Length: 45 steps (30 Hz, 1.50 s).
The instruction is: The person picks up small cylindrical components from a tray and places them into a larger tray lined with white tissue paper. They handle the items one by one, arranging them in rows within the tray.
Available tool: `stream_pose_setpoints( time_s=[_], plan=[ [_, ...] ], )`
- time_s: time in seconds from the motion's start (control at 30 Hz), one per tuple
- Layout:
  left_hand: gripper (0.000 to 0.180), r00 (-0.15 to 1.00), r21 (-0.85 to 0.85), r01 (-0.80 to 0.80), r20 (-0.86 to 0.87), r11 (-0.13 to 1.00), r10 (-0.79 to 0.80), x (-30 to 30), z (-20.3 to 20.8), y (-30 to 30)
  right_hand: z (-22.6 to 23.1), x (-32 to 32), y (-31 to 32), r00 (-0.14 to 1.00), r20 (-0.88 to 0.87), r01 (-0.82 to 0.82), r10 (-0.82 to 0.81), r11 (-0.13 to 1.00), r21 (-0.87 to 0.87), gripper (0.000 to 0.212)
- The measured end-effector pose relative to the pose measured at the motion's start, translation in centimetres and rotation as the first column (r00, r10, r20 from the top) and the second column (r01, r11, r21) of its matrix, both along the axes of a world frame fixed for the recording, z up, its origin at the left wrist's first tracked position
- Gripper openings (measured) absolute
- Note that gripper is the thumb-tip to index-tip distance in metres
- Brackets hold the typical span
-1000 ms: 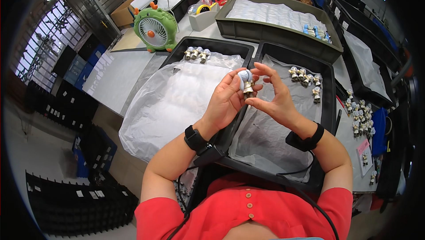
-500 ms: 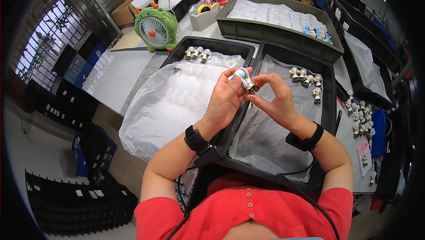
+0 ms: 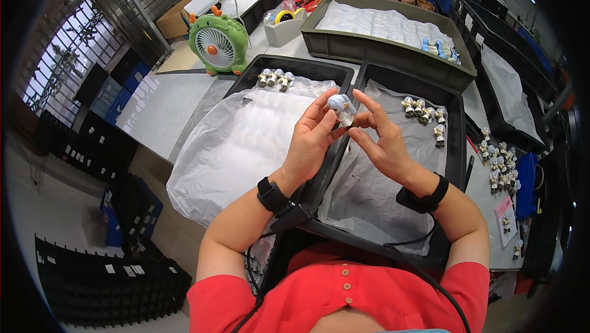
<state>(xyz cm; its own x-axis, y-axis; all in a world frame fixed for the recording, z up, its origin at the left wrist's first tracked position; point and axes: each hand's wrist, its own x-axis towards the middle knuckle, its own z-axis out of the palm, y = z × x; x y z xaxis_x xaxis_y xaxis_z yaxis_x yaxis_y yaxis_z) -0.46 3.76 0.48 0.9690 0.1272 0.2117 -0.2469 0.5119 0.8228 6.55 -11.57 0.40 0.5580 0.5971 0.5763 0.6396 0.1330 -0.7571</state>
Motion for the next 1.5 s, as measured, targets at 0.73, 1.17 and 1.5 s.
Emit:
stream_pose_setpoints(
  time_s=[0.73,1.17,1.5],
  plan=[
    [0.043,0.986,0.142,-0.137,-0.075,0.980,0.148,0.2,-0.7,0.0,0.0,0.6,0.1,0.694,-0.645,-0.298,0.321,0.943,0.149,0.048],
    [0.029,0.944,0.233,0.034,-0.328,0.972,0.046,1.9,-0.8,1.9,-1.0,0.8,0.0,0.980,0.196,-0.003,0.026,0.993,-0.117,0.059],
    [0.043,0.693,0.928,-0.300,0.054,0.219,0.719,14.2,-6.8,16.6,1.7,2.2,-0.7,0.982,0.187,0.044,-0.037,0.998,-0.033,0.054]
  ],
)
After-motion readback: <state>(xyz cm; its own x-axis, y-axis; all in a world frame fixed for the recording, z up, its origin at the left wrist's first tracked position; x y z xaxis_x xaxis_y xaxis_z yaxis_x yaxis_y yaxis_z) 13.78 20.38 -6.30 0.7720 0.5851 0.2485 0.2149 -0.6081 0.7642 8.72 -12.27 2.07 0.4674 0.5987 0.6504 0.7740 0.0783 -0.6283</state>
